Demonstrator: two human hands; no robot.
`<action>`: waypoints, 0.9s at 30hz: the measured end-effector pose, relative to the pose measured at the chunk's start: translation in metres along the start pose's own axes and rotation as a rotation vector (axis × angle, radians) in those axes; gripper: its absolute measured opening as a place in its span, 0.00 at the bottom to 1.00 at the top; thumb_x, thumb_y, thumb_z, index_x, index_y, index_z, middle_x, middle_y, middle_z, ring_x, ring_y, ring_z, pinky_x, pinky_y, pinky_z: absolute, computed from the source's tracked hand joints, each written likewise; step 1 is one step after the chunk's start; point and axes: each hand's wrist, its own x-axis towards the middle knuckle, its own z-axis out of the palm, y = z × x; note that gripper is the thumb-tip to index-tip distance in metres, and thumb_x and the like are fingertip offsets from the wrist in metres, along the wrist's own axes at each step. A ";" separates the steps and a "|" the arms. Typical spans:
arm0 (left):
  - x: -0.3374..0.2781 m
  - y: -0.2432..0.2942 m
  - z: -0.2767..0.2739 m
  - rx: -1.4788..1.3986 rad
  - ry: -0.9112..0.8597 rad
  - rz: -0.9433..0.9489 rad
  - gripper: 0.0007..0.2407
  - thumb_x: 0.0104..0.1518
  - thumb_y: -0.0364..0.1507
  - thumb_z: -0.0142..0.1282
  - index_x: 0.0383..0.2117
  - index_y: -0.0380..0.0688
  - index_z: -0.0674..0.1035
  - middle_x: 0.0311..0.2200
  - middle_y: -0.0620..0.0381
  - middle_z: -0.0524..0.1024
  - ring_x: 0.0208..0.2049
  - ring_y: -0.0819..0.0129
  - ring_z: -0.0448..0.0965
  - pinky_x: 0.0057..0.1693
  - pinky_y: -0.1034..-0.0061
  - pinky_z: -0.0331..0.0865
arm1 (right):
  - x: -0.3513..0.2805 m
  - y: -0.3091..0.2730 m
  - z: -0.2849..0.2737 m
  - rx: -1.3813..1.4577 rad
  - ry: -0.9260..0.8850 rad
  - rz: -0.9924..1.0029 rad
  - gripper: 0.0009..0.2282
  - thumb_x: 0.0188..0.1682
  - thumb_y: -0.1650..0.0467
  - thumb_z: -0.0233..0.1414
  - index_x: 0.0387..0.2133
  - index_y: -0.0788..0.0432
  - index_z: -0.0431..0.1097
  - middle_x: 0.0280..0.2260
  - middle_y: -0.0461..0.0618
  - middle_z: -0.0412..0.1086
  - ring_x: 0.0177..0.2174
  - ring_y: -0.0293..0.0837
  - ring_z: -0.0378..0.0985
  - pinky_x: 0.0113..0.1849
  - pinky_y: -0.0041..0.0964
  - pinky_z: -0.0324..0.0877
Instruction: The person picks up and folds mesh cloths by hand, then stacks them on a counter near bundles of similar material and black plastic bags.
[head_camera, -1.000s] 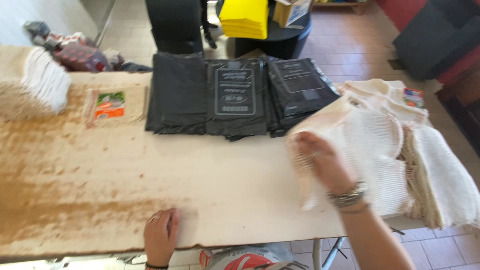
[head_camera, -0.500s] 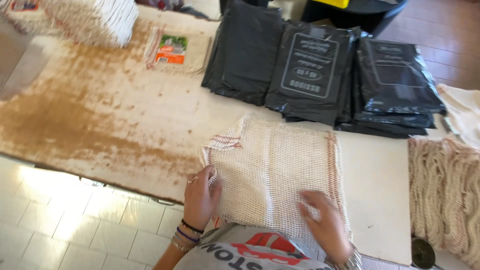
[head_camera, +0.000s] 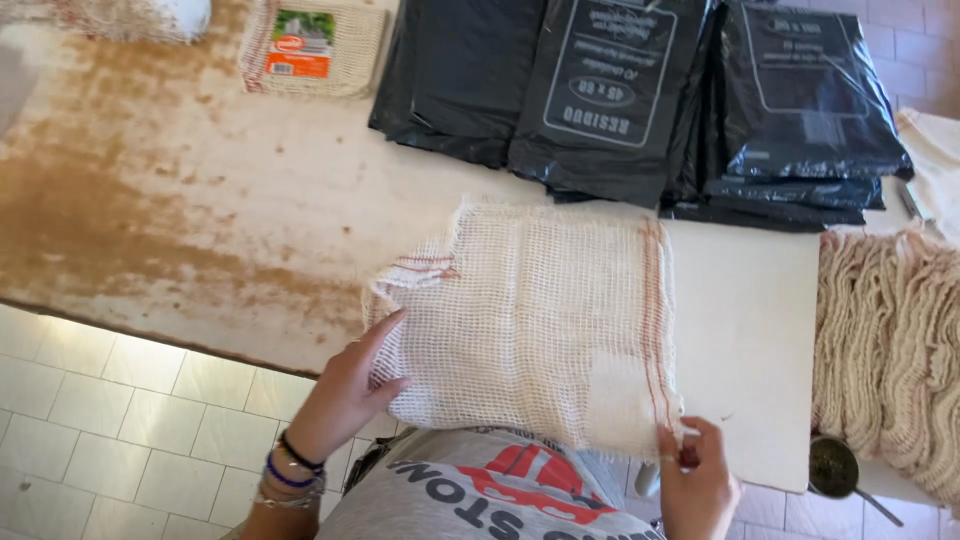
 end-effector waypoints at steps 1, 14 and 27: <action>0.002 -0.006 -0.002 -0.001 -0.011 -0.002 0.34 0.55 0.35 0.61 0.69 0.50 0.57 0.70 0.50 0.58 0.60 0.58 0.73 0.63 0.63 0.66 | -0.001 -0.010 -0.006 -0.005 -0.001 0.010 0.13 0.50 0.60 0.58 0.47 0.47 0.72 0.25 0.39 0.75 0.27 0.39 0.78 0.42 0.38 0.70; -0.001 0.028 -0.024 -0.264 0.371 -0.132 0.11 0.63 0.30 0.51 0.49 0.45 0.81 0.44 0.58 0.83 0.34 0.73 0.79 0.35 0.79 0.75 | -0.007 -0.051 -0.054 0.581 -0.285 -0.258 0.14 0.55 0.72 0.48 0.54 0.62 0.67 0.14 0.50 0.74 0.14 0.42 0.79 0.34 0.33 0.78; 0.076 0.105 0.011 -0.434 0.026 0.574 0.10 0.61 0.28 0.57 0.47 0.42 0.75 0.41 0.53 0.80 0.40 0.70 0.84 0.47 0.85 0.83 | 0.037 -0.089 -0.073 0.303 -0.217 -1.020 0.06 0.46 0.79 0.58 0.36 0.63 0.78 0.33 0.52 0.79 0.34 0.43 0.84 0.39 0.32 0.79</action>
